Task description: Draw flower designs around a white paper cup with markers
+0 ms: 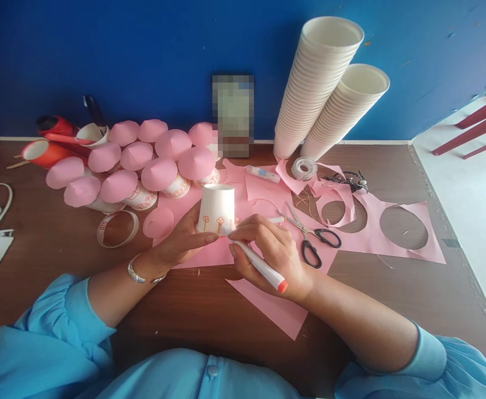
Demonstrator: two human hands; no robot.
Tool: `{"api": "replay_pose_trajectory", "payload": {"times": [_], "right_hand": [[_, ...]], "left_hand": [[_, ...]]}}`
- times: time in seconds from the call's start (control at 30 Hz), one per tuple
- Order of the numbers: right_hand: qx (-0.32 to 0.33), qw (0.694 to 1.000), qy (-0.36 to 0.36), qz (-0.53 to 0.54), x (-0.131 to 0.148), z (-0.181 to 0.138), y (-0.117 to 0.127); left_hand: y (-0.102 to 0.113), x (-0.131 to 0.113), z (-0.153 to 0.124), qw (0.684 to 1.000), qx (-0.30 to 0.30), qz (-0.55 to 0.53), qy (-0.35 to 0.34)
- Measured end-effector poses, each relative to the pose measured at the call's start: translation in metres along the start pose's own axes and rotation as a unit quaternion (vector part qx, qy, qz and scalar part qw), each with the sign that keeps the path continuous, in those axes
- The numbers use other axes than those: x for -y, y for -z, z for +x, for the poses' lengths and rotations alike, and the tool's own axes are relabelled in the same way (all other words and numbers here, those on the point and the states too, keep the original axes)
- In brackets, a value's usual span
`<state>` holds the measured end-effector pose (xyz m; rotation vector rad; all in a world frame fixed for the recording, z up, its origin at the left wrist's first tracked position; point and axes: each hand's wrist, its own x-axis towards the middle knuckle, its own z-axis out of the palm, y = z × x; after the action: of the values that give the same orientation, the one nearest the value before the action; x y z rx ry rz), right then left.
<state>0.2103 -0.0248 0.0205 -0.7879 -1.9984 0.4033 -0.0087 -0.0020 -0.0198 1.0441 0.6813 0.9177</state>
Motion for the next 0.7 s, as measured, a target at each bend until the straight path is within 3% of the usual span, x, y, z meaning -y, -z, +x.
{"api": "replay_pose_trajectory", "payload": {"times": [0.7], "right_hand": [[-0.011, 1.000, 0.002, -0.014, -0.0014, 0.0009, 0.0013]], "left_hand": [[-0.0005, -0.0012, -0.0009, 1.000, 0.000, -0.003, 0.014]]}}
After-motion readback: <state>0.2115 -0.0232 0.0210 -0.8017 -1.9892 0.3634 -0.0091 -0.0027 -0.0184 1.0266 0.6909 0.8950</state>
